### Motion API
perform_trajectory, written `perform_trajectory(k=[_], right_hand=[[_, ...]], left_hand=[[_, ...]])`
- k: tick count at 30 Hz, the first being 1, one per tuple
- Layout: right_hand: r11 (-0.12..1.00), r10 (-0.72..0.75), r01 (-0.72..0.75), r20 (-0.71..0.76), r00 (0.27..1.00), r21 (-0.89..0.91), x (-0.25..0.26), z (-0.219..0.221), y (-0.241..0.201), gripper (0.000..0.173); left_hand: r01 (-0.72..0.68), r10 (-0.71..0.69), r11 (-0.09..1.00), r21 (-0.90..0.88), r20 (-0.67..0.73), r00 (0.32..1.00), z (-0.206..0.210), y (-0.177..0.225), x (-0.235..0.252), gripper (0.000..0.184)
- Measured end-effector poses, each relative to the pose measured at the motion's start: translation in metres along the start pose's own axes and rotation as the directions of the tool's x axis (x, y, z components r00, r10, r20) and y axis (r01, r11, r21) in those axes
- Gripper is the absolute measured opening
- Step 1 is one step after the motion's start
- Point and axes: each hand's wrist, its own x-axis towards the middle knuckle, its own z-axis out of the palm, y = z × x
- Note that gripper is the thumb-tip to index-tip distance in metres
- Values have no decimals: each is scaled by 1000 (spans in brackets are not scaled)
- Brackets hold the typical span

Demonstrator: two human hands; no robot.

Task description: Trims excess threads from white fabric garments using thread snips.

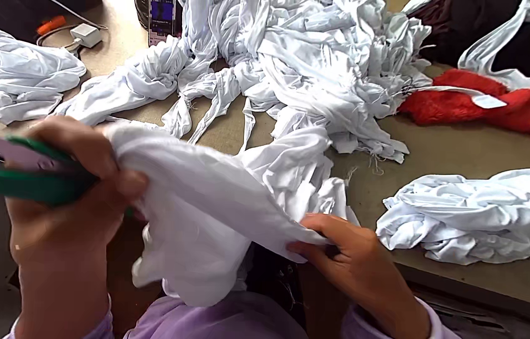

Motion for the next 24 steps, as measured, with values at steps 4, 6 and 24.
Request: perform_trajectory(k=[4,6,24], right_hand=[[977,188,-180,-65,980,112,-45,-31,13,34],[952,295,-280,-134,946,120,-61,-46,11,31],[936,261,-97,-480,838,339,-58,8,-44,20]], left_hand=[[-93,82,990,-109,-99,992,2,-25,56,19],[-104,88,990,-96,-153,984,10,-42,84,21],[61,-32,998,-29,603,797,144,-50,-35,17]])
